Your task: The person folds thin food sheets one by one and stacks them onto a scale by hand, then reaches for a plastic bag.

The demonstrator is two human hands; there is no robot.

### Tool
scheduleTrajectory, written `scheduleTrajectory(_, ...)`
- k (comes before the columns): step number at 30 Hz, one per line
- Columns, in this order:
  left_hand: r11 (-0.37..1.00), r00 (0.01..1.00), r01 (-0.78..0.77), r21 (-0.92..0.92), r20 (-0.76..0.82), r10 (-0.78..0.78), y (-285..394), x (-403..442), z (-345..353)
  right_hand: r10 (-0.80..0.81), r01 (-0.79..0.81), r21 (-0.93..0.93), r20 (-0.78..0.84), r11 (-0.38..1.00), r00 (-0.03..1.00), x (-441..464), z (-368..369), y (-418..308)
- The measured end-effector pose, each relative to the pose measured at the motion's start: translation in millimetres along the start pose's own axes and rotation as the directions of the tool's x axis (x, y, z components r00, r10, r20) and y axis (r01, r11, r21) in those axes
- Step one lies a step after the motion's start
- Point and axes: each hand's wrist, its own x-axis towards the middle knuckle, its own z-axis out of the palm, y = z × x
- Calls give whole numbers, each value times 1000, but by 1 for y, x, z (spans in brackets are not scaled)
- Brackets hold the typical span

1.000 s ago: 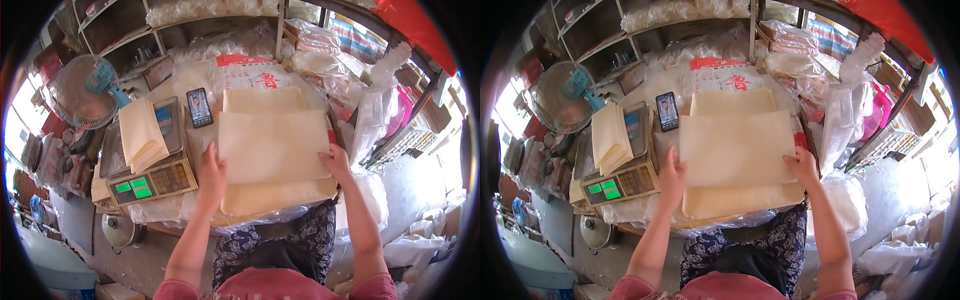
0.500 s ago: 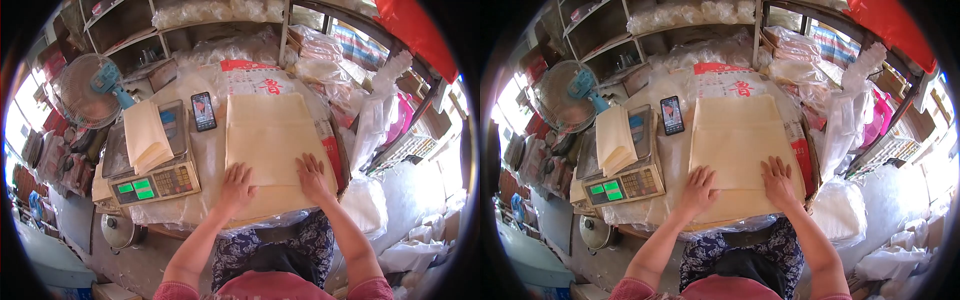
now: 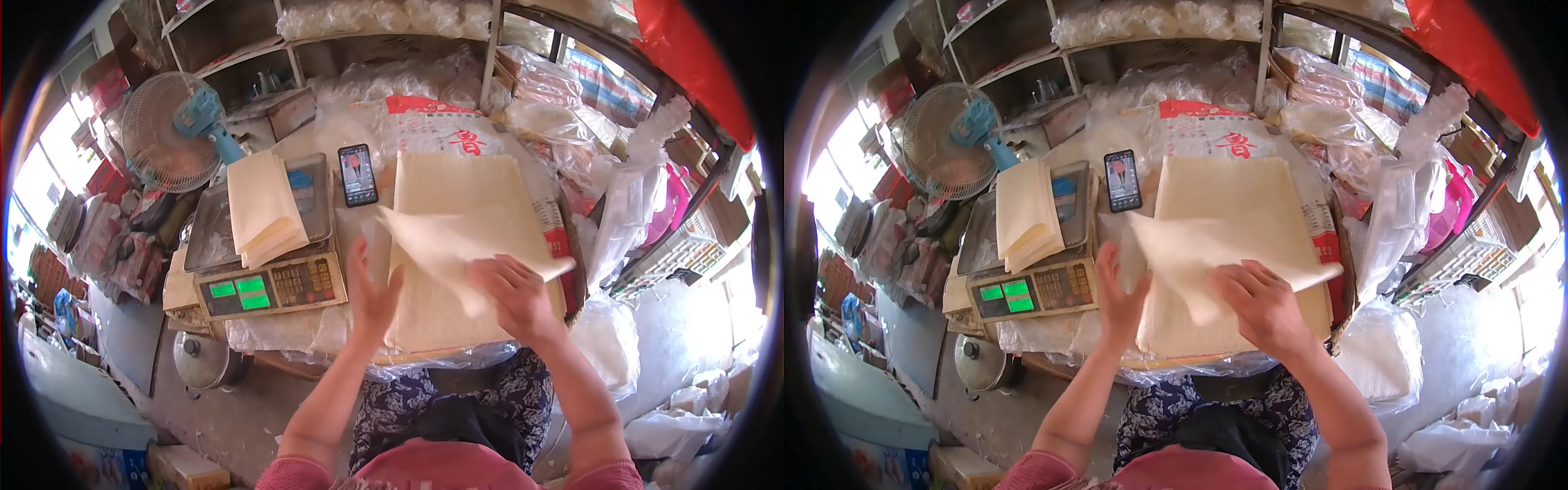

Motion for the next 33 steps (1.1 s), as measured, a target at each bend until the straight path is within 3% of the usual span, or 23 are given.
scheduleTrajectory(1,982,986,158,-99,-36,-162,-13,0,-4,2,-3,18,24,1000,1000,-6,-8,-1)
scheduleTrajectory(2,975,995,91,-202,51,-83,-29,-3,-8,3,-4,35,47,999,999,-16,-13,-4)
scheduleTrajectory(4,999,991,-11,-47,132,17,-40,-20,-12,54,-59,34,113,998,992,-49,-10,8)
scheduleTrajectory(6,974,931,-209,88,323,170,-38,-28,-23,261,-326,281,245,902,934,-91,3,30)
scheduleTrajectory(8,964,779,-228,136,620,97,-50,-24,-28,519,-610,431,321,665,792,-115,11,52)
scheduleTrajectory(10,963,797,189,194,542,-266,-33,-25,-19,793,-803,515,334,300,510,-129,16,70)
scheduleTrajectory(13,896,830,409,171,340,-443,-4,-10,2,842,-842,376,229,387,489,-112,23,82)
scheduleTrajectory(14,944,910,127,304,343,-233,-6,-11,9,831,-837,270,172,476,528,-104,24,80)
scheduleTrajectory(15,892,927,-161,423,376,-11,-15,-13,16,833,-849,221,187,481,520,-98,24,82)
scheduleTrajectory(16,745,877,-425,515,437,198,-21,-14,22,836,-859,172,202,483,510,-94,24,84)
scheduleTrajectory(17,717,833,-465,520,532,155,-25,-18,27,839,-866,122,217,485,500,-89,24,84)
scheduleTrajectory(19,661,716,-546,514,696,49,-31,-26,33,813,-808,-98,104,581,573,-75,20,68)
scheduleTrajectory(20,650,730,-571,501,673,122,-33,-26,33,789,-765,-211,53,608,612,-69,19,62)
scheduleTrajectory(21,644,716,-583,496,688,119,-34,-23,33,683,-643,-281,66,712,728,-67,20,62)
scheduleTrajectory(23,635,686,-606,479,719,112,-33,-13,34,431,-348,-409,128,844,893,-65,19,63)
scheduleTrajectory(25,700,678,-583,414,722,137,-44,2,27,426,-288,-395,327,873,843,-72,14,69)
scheduleTrajectory(26,731,671,-570,375,725,152,-48,8,22,422,-264,-385,422,885,802,-78,9,72)
scheduleTrajectory(29,850,730,-320,419,681,-62,-39,21,3,368,-367,-123,569,922,735,-83,-22,78)
scheduleTrajectory(30,948,752,-57,312,638,-165,-30,21,2,388,-446,-9,511,895,767,-87,-30,73)
scheduleTrajectory(31,961,745,212,177,607,-276,-21,22,0,546,-615,3,454,789,704,-89,-30,76)
scheduleTrajectory(32,886,707,463,28,592,-388,-17,21,-1,687,-758,29,401,651,606,-93,-27,79)
scheduleTrajectory(33,913,767,404,60,522,-374,-23,22,7,805,-871,67,353,487,477,-99,-22,84)
